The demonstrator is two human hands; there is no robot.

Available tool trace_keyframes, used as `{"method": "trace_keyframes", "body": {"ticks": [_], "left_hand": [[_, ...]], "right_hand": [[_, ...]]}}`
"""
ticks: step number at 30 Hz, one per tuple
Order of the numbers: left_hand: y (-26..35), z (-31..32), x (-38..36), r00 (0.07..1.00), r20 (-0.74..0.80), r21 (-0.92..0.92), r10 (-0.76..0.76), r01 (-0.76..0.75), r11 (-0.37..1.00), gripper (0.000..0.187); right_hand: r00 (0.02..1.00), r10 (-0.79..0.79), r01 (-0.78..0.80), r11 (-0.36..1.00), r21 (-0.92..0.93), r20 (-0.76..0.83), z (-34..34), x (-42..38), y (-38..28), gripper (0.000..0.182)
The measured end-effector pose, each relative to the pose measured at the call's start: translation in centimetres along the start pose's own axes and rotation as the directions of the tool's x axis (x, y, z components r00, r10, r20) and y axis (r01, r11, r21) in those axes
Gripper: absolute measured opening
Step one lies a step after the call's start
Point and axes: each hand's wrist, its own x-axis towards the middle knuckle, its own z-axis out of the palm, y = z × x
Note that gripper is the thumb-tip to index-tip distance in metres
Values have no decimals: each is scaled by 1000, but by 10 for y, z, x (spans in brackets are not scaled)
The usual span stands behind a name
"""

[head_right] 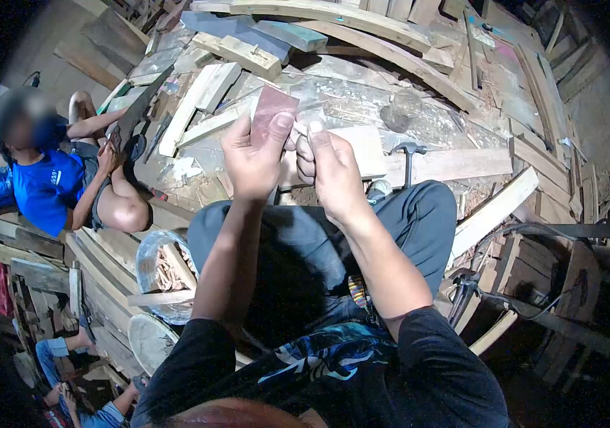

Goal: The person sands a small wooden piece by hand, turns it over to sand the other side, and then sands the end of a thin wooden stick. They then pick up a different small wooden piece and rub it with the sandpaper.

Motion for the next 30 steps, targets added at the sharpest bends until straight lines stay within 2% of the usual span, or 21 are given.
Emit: {"method": "trace_keyframes", "body": {"ticks": [3, 4, 7, 8, 12, 15, 16, 20, 23, 24, 27, 28, 29, 30], "left_hand": [[5, -2, 3, 999, -44, 16, -13, 14, 1000, 21], [3, -6, 4, 996, -55, 31, -71, 73, 997, 21], [-2, -2, 2, 1000, 15, 29, 24, -25, 999, 22], [1, 0, -1, 1000, 27, 21, 9, -10, 1000, 23], [7, -8, 4, 994, -20, 30, -104, 105, 994, 26], [0, 3, -2, 999, 12, 37, 52, -53, 998, 25], [-2, 2, 0, 996, 26, 29, 81, -82, 996, 25], [10, -7, 5, 985, -57, 22, -163, 164, 986, 24], [-3, 2, -1, 999, 22, 1, 47, -47, 999, 24], [-1, 2, 2, 991, 45, 66, 125, -127, 990, 24], [3, -6, 8, 996, -86, 8, -23, 24, 1000, 23], [-1, -11, 13, 974, -227, 65, -6, 21, 998, 19], [-10, -25, 17, 960, -275, 100, -47, 77, 992, 17], [-7, -26, 18, 959, -275, 10, -66, 71, 997, 17]], "right_hand": [[999, 39, -40, 999, 5, 21, -4, -1, 0, 43], [998, 49, -49, 999, 1, 36, -4, -1, -1, 42], [999, 34, -35, 999, -10, -21, 2, -3, -4, 42], [995, 52, -52, 999, 6, -90, 6, -1, -6, 42], [997, 69, -70, 996, 47, 41, -4, -2, -1, 39], [997, 54, -52, 998, 32, -62, 5, -1, -5, 44], [998, 41, -40, 998, 38, -36, 0, -2, -1, 43], [999, 38, -39, 998, 53, 16, -4, -1, 3, 43], [999, 29, -28, 999, 32, -31, 0, -2, -1, 43], [999, 39, -38, 999, 32, -23, -3, -1, 0, 43], [998, 46, -46, 999, 26, 31, -6, -2, 2, 41], [996, 22, -26, 999, 42, 81, -6, -3, 0, 42], [998, 6, -7, 1000, 14, 67, -5, -3, 0, 42], [998, -8, 9, 1000, -14, 56, -4, -4, 0, 42]]}}
